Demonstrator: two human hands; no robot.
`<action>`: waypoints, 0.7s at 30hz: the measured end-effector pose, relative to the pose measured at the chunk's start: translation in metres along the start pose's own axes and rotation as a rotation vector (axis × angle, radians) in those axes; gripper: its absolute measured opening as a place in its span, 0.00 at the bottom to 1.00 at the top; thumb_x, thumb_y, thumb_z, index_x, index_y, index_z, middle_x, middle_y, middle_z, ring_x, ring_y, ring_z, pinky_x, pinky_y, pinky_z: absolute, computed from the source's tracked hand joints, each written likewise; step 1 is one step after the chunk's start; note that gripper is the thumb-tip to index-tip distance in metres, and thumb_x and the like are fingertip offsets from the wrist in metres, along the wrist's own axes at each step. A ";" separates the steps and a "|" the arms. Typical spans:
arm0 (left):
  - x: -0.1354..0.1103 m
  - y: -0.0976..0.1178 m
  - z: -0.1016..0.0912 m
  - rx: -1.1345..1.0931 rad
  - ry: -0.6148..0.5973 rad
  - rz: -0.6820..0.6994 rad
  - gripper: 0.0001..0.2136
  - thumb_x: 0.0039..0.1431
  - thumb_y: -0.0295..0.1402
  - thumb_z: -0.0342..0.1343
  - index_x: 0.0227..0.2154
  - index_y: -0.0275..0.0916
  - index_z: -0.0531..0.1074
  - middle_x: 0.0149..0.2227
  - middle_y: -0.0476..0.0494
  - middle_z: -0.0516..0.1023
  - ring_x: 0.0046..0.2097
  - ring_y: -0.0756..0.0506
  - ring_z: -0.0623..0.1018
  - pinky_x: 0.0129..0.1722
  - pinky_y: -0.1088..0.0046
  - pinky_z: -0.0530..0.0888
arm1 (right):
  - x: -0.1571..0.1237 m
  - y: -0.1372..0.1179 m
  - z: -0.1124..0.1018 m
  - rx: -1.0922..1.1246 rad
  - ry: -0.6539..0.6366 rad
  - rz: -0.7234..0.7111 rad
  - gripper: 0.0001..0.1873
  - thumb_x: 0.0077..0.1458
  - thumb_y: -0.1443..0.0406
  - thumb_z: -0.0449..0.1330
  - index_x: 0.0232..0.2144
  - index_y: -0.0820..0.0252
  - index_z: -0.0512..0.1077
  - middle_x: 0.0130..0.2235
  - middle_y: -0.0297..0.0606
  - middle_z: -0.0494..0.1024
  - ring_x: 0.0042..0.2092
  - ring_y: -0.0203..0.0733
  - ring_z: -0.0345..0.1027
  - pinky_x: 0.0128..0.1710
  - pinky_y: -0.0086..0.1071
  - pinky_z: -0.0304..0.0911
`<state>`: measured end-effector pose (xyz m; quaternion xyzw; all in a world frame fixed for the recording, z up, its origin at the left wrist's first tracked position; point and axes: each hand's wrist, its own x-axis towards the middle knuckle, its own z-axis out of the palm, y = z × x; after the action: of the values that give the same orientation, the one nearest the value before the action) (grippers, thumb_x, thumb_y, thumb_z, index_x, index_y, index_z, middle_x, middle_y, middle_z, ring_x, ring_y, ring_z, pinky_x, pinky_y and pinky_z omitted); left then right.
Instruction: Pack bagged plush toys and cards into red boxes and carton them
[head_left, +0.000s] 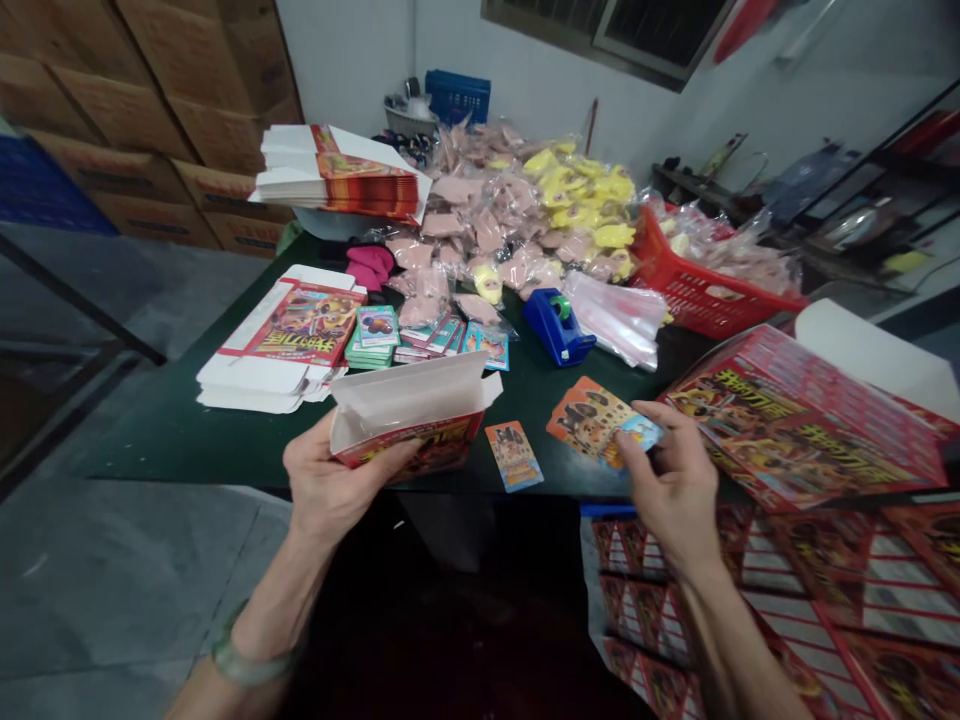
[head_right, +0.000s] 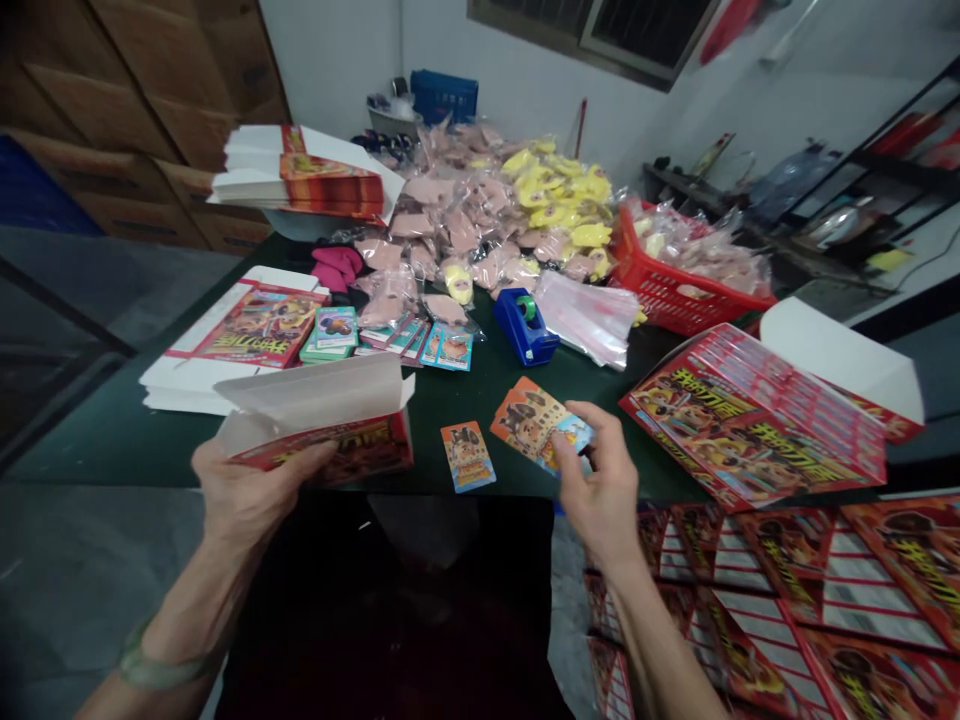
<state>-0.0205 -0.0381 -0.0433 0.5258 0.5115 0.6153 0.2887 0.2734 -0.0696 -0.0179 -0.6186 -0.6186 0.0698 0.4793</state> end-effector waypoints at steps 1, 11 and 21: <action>0.000 0.000 0.000 0.009 0.014 0.005 0.13 0.38 0.34 0.68 0.30 0.38 0.77 0.26 0.49 0.79 0.26 0.48 0.77 0.27 0.74 0.77 | -0.003 0.002 0.006 -0.176 0.040 -0.110 0.13 0.56 0.64 0.55 0.45 0.58 0.69 0.37 0.40 0.74 0.35 0.41 0.68 0.34 0.35 0.64; -0.004 0.002 0.003 0.072 0.007 0.053 0.12 0.38 0.35 0.67 0.28 0.37 0.77 0.23 0.49 0.78 0.23 0.49 0.75 0.22 0.76 0.75 | -0.038 0.010 0.056 -0.424 -0.642 -0.686 0.36 0.52 0.60 0.62 0.60 0.61 0.55 0.46 0.48 0.69 0.47 0.49 0.60 0.44 0.42 0.60; 0.000 -0.002 0.004 0.074 0.028 0.036 0.12 0.36 0.35 0.68 0.26 0.35 0.76 0.23 0.49 0.78 0.24 0.49 0.75 0.23 0.76 0.75 | -0.047 0.034 0.070 -0.361 -0.446 -0.671 0.16 0.53 0.72 0.56 0.46 0.61 0.71 0.45 0.47 0.72 0.49 0.49 0.61 0.44 0.42 0.62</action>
<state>-0.0174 -0.0360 -0.0450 0.5365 0.5285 0.6083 0.2505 0.2392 -0.0662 -0.1019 -0.4271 -0.8758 -0.0671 0.2146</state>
